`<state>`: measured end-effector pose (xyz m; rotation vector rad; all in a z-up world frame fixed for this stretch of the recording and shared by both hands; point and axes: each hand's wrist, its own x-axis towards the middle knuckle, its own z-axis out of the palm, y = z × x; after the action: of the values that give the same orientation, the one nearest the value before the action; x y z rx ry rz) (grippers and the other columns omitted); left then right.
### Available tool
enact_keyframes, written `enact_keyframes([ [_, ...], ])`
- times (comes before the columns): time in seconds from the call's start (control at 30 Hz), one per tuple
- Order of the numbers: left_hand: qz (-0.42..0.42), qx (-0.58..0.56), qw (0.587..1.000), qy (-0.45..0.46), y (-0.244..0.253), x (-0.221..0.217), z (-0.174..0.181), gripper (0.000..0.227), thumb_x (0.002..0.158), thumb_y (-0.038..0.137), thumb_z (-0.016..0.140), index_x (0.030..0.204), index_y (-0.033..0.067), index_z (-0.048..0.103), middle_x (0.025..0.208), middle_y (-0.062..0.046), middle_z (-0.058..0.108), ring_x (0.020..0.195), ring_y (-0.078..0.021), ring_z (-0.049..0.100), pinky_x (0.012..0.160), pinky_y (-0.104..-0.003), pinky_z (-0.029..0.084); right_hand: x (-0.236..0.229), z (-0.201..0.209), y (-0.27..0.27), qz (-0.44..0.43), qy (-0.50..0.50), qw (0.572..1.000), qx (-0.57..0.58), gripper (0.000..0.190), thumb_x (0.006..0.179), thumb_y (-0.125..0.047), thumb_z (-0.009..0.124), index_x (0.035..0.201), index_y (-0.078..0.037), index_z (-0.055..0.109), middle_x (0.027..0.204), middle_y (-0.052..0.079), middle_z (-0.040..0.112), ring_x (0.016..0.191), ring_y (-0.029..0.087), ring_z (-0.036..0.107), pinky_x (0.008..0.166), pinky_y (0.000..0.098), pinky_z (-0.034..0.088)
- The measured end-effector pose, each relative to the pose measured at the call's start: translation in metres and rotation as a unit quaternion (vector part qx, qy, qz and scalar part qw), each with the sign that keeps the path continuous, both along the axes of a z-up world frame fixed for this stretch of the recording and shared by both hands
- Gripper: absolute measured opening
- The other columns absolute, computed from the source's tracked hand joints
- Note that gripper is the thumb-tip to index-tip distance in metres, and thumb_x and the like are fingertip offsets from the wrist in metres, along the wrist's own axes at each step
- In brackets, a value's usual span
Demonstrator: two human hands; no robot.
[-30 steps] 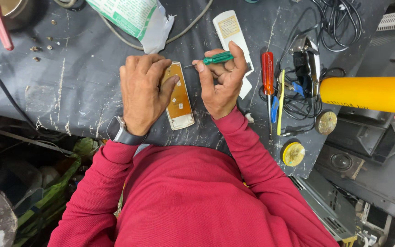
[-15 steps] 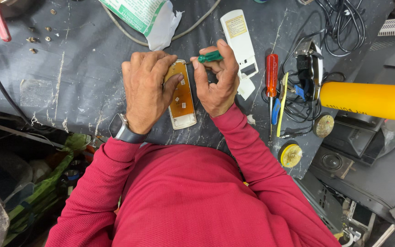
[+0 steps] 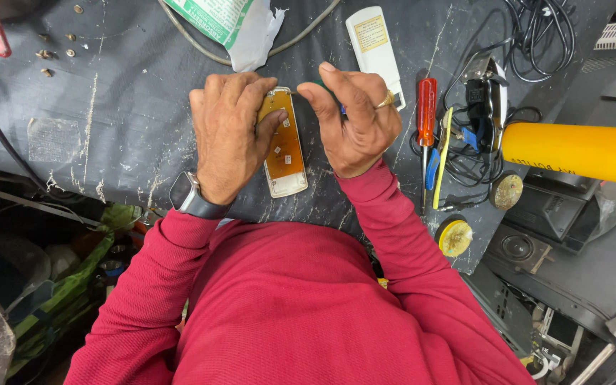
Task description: The person disassembles a white remote control using a screwdriver to remove the back cover and internal components. They then use a metal file to smooth the edges of the remote's plastic casing and a cotton swab to clean the interior before reassembling the device.
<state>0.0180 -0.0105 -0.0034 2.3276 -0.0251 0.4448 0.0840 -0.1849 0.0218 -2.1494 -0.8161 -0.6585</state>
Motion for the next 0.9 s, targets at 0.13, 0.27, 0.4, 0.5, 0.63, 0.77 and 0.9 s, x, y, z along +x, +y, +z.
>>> enact_keyframes([
  [0.13, -0.004, 0.001, 1.0, 0.0, -0.001, 0.0, -0.002, 0.049, 0.09, 0.018, 0.086, 0.133, 0.0087, 0.065, 0.126, -0.006, 0.065, 0.112, -0.027, 0.055, 0.09, -0.042, 0.036, 0.001, 0.002, 0.002, 0.019, 0.031, 0.999, 0.004, 0.027, 0.101, -0.012, 0.082, 0.126, -0.013, 0.07, 0.105, 0.004, 0.071, 0.087, 0.016, 0.071, 0.068, 0.0271, 0.057],
  [0.27, -0.004, 0.002, 1.0, 0.001, 0.0, 0.001, -0.003, 0.052, 0.089, 0.019, 0.086, 0.135, 0.0092, 0.063, 0.127, -0.006, 0.064, 0.114, -0.0265, 0.055, 0.09, -0.042, 0.036, 0.008, 0.0, 0.001, 0.048, 0.076, 0.995, 0.037, 0.026, 0.106, -0.012, 0.076, 0.131, -0.013, 0.068, 0.114, 0.003, 0.072, 0.094, 0.016, 0.076, 0.075, 0.0258, 0.063],
  [0.4, -0.015, -0.005, 1.0, 0.002, 0.002, 0.003, 0.001, 0.052, 0.09, 0.018, 0.086, 0.136, 0.0079, 0.062, 0.127, -0.006, 0.064, 0.113, -0.0275, 0.054, 0.09, -0.042, 0.036, 0.011, 0.003, -0.002, 0.066, 0.047, 0.996, 0.033, 0.028, 0.103, -0.015, 0.077, 0.129, -0.012, 0.067, 0.114, 0.003, 0.07, 0.098, 0.019, 0.072, 0.077, 0.0284, 0.061],
  [0.5, -0.02, -0.012, 1.0, 0.016, 0.002, 0.005, 0.001, 0.052, 0.089, 0.019, 0.086, 0.134, 0.0088, 0.063, 0.123, -0.006, 0.064, 0.11, -0.0275, 0.054, 0.088, -0.042, 0.035, 0.009, 0.002, 0.002, 0.064, 0.05, 0.995, 0.052, 0.027, 0.099, -0.017, 0.082, 0.123, -0.012, 0.069, 0.109, 0.003, 0.069, 0.094, 0.019, 0.071, 0.073, 0.028, 0.059],
  [0.63, -0.012, 0.002, 1.0, 0.009, 0.003, 0.002, -0.002, 0.052, 0.09, 0.018, 0.086, 0.136, 0.0091, 0.062, 0.126, -0.006, 0.063, 0.112, -0.0269, 0.054, 0.089, -0.042, 0.035, 0.008, -0.003, 0.006, 0.022, 0.057, 0.997, 0.052, 0.021, 0.099, -0.013, 0.082, 0.118, -0.009, 0.073, 0.108, 0.003, 0.073, 0.092, 0.016, 0.073, 0.072, 0.0282, 0.059],
  [0.77, -0.016, -0.001, 1.0, 0.007, 0.0, 0.005, -0.001, 0.053, 0.09, 0.018, 0.086, 0.136, 0.0096, 0.062, 0.126, -0.006, 0.063, 0.112, -0.0264, 0.054, 0.089, -0.042, 0.035, 0.015, -0.002, 0.0, 0.101, 0.124, 0.984, 0.076, 0.018, 0.106, -0.008, 0.069, 0.123, -0.005, 0.067, 0.117, 0.007, 0.074, 0.103, 0.018, 0.076, 0.087, 0.0289, 0.063],
  [0.9, -0.015, -0.002, 1.0, 0.012, 0.001, 0.004, 0.002, 0.053, 0.089, 0.018, 0.086, 0.136, 0.0099, 0.062, 0.125, -0.005, 0.064, 0.111, -0.0266, 0.054, 0.09, -0.042, 0.035, 0.011, -0.005, 0.0, 0.139, 0.161, 0.974, 0.082, 0.02, 0.11, -0.008, 0.06, 0.13, -0.004, 0.062, 0.125, 0.012, 0.071, 0.112, 0.022, 0.072, 0.097, 0.0299, 0.061],
])
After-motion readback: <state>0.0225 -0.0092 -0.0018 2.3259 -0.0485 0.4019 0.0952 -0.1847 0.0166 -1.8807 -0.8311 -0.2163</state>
